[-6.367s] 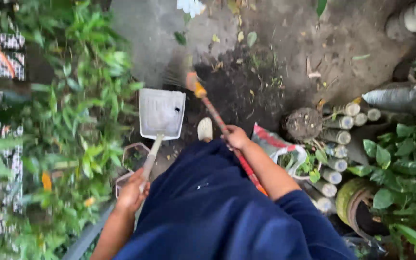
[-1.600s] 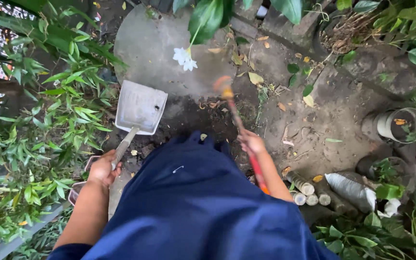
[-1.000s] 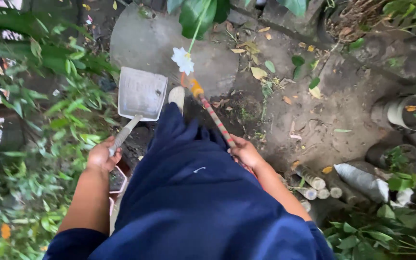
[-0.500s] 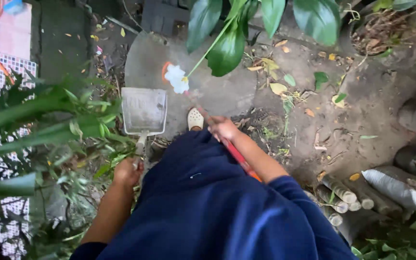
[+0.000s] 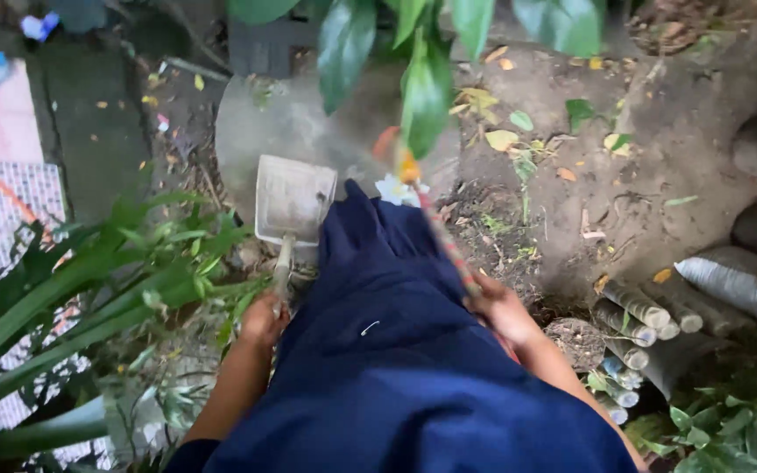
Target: Sweeping leaves and debris into a dustpan and collecting them in a plastic bag in a garden area.
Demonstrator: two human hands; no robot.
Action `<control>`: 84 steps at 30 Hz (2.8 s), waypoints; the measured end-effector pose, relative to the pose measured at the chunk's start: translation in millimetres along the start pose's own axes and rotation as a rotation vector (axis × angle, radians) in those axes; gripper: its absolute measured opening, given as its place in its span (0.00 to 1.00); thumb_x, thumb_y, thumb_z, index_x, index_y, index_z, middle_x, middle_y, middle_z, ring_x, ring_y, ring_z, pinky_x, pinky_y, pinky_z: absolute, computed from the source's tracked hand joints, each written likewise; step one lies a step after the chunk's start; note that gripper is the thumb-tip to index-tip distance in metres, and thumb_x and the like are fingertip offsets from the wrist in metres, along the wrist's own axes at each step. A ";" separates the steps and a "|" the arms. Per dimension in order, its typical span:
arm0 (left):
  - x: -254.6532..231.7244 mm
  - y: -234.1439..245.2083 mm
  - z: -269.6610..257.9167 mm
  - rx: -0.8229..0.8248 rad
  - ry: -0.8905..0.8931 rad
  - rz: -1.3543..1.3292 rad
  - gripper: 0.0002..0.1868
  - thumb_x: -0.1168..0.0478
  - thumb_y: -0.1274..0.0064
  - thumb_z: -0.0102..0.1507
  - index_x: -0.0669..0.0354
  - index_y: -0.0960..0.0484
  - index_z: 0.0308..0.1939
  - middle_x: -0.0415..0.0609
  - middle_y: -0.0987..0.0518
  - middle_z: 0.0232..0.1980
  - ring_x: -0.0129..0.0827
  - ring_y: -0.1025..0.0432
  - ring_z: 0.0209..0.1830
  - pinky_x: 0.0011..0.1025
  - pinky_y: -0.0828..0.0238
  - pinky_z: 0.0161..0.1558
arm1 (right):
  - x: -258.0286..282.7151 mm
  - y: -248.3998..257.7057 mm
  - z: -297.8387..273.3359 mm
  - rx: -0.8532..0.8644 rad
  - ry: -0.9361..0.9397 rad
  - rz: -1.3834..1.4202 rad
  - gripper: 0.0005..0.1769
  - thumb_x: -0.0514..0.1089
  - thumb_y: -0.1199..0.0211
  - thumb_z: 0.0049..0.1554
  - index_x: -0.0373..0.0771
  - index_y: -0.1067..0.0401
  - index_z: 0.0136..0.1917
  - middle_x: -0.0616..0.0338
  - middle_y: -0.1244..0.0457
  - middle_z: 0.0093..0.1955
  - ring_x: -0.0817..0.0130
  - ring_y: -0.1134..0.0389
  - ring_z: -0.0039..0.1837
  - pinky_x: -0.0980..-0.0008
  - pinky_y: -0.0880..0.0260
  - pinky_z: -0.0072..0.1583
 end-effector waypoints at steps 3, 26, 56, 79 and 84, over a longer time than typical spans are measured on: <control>14.3 -14.4 5.1 0.016 0.029 0.148 0.17 0.60 0.55 0.68 0.50 0.28 0.62 0.46 0.27 0.36 0.36 0.31 0.29 0.34 0.33 0.30 | -2.9 7.3 51.7 0.062 0.058 -0.072 0.37 0.35 0.37 0.53 0.38 0.38 0.75 0.65 0.38 0.32 0.75 0.41 0.28 0.74 0.43 0.31; 41.3 -167.6 -51.4 0.129 -0.123 0.709 0.28 0.63 0.55 0.67 0.48 0.31 0.73 0.46 0.26 0.29 0.30 0.31 0.20 0.28 0.33 0.21 | -91.2 134.6 -4.3 -0.072 0.229 0.099 0.28 0.40 0.34 0.56 0.44 0.27 0.70 0.65 0.40 0.33 0.77 0.44 0.29 0.74 0.45 0.31; 80.8 -281.4 -41.3 0.235 -0.075 1.104 0.29 0.65 0.55 0.65 0.40 0.32 0.71 0.48 0.24 0.44 0.31 0.33 0.24 0.30 0.32 0.23 | -220.1 186.7 -144.0 -0.616 0.037 0.041 0.32 0.36 0.41 0.56 0.47 0.32 0.74 0.54 0.33 0.36 0.70 0.37 0.31 0.67 0.37 0.35; 25.7 -342.5 -73.4 0.228 -0.144 0.981 0.18 0.60 0.54 0.66 0.48 0.25 0.61 0.50 0.26 0.45 0.34 0.33 0.27 0.31 0.32 0.26 | -181.3 190.7 -109.5 -0.362 0.189 0.526 0.27 0.34 0.42 0.55 0.38 0.29 0.69 0.63 0.37 0.34 0.74 0.41 0.27 0.72 0.44 0.28; 12.4 -349.2 -41.3 0.271 -0.128 0.895 0.19 0.62 0.53 0.66 0.50 0.26 0.61 0.48 0.26 0.46 0.34 0.32 0.32 0.31 0.30 0.27 | -91.2 165.3 -1.8 -0.168 0.306 0.299 0.24 0.35 0.42 0.56 0.39 0.28 0.66 0.59 0.37 0.31 0.73 0.42 0.24 0.71 0.44 0.27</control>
Point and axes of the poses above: each hand's wrist, its own z-axis towards the middle knuckle, its own y-axis out of the back of the hand, x = y × z, the point moved 2 cm from there along z, towards the middle knuckle
